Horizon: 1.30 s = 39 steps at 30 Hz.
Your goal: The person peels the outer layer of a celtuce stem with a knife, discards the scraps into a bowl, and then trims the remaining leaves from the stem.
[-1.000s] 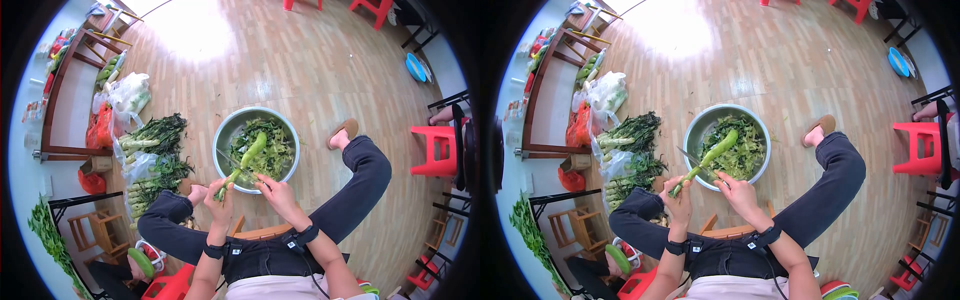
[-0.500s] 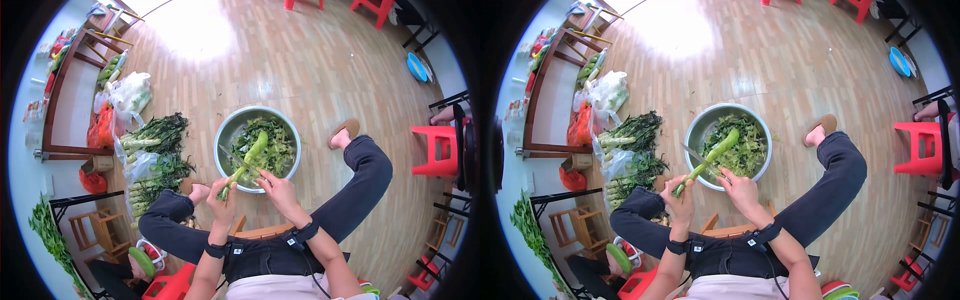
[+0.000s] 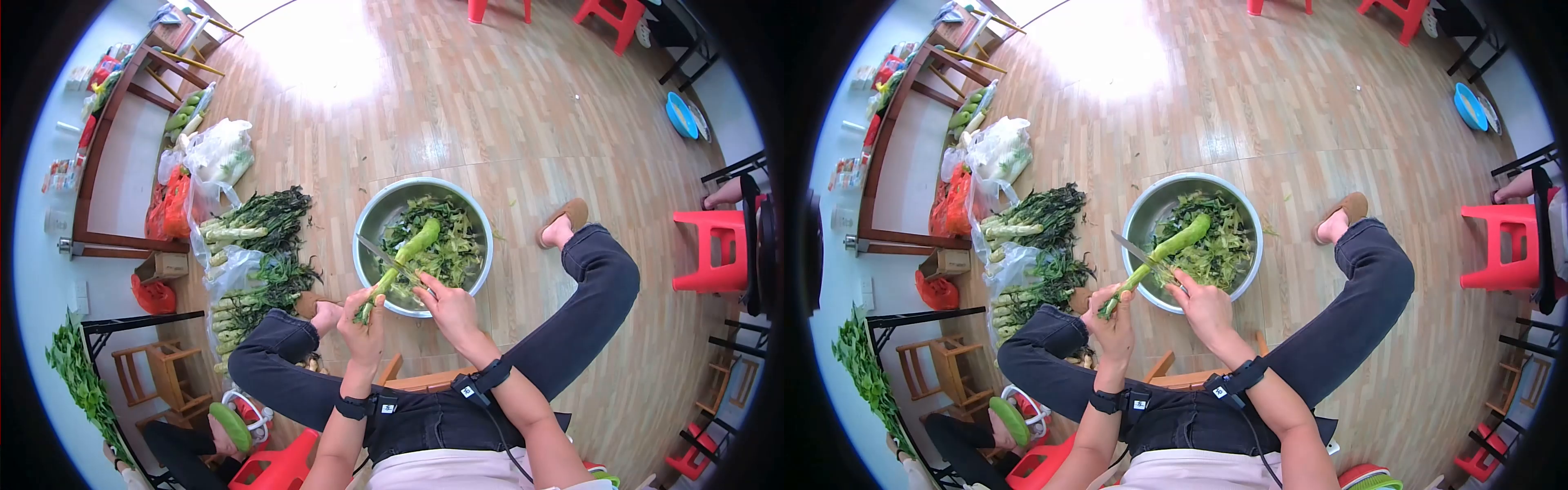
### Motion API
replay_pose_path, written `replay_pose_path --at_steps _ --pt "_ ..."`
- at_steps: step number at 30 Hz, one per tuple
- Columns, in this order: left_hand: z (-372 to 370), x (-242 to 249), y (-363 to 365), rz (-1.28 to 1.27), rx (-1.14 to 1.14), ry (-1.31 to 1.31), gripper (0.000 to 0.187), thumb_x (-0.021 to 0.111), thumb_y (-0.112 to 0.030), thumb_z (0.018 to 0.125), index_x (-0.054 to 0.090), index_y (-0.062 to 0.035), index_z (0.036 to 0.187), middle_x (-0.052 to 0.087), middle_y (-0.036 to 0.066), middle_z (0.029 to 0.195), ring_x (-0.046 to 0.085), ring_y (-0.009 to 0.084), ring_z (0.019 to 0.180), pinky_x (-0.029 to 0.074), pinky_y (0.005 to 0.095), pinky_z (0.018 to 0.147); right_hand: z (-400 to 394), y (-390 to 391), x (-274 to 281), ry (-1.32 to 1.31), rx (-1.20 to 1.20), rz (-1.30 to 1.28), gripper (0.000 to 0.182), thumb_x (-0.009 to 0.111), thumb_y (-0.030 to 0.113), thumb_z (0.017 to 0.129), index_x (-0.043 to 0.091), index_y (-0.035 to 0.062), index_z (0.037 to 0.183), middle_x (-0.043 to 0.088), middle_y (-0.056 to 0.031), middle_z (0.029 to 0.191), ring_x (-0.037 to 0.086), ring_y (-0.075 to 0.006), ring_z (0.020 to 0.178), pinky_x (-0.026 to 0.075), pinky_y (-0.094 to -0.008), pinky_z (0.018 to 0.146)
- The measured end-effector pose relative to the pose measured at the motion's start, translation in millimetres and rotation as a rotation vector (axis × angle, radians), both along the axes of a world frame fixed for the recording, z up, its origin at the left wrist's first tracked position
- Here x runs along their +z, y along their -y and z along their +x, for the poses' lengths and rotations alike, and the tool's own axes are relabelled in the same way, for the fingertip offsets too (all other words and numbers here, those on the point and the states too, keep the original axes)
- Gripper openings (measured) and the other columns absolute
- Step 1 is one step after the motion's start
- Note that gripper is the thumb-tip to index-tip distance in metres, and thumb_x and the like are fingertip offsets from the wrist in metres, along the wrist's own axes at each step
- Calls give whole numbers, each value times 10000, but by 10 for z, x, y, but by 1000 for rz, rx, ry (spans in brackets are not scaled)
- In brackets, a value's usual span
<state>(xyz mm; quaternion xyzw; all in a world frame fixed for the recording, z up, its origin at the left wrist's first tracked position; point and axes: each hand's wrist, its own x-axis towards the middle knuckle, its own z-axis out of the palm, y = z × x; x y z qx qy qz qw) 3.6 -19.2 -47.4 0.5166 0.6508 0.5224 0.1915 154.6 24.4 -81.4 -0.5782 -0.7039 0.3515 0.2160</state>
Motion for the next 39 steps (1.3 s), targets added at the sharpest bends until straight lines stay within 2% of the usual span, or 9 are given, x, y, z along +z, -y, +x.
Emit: replay_pose_path --at_steps 5,7,10,12,15,25,30,33,39 --pt "44 -36 -8 23 -7 -24 141 636 -50 835 571 -5 952 641 120 936 604 162 852 470 270 752 23 11 47 33 -30 51 338 557 374 858 598 177 1128 597 -110 576 606 -289 543 468 -384 486" --pt "72 -123 -13 -7 26 214 144 635 -48 835 574 -2 957 639 122 933 602 168 864 468 273 761 56 -7 58 43 -38 59 340 555 360 861 591 180 1148 599 -110 586 605 -288 545 467 -381 485" --pt "91 -134 -33 -17 11 224 149 634 -46 833 578 2 963 638 124 935 602 174 866 470 277 758 83 -72 24 -147 -9 -86 378 535 305 893 536 126 1226 580 -84 543 578 -216 473 439 -332 446" --pt "138 -71 -21 -45 -14 205 152 635 -45 833 579 4 965 638 124 934 604 178 867 471 279 758 32 -151 -6 -731 -106 -565 414 497 270 926 473 56 1279 509 -27 491 473 -108 388 366 -260 376" --pt "196 -32 9 -62 -55 152 154 635 -46 832 580 6 966 639 125 933 607 184 864 473 282 759 20 -287 96 -874 -210 -731 425 473 264 943 447 10 1284 441 21 481 369 -38 364 285 -204 337" --pt "97 -199 44 5 -13 230 163 625 -71 848 563 -3 982 643 119 931 604 155 824 473 270 739 378 -425 -432 -1245 -326 -967 312 453 347 950 499 70 1087 480 -4 541 354 -66 325 262 -189 305" --pt "-7 -231 8 -23 13 278 159 616 -76 856 563 -4 986 642 118 942 597 144 842 465 266 756 276 -335 -593 -627 -415 -659 480 526 312 902 437 99 1323 483 -14 497 399 -88 367 321 -240 358" --pt "-27 -218 16 -15 0 242 158 613 -69 856 561 -3 990 640 117 953 597 151 855 462 268 773 168 -170 -706 -444 -276 -306 476 549 282 881 447 126 1318 462 -53 494 402 -114 412 348 -283 428" --pt "15 -114 7 -63 -40 221 180 586 -88 872 542 0 1022 630 118 997 588 159 909 458 278 804 59 -69 144 -398 -49 -305 391 552 290 877 532 156 1244 510 -118 543 493 -162 452 408 -309 492"
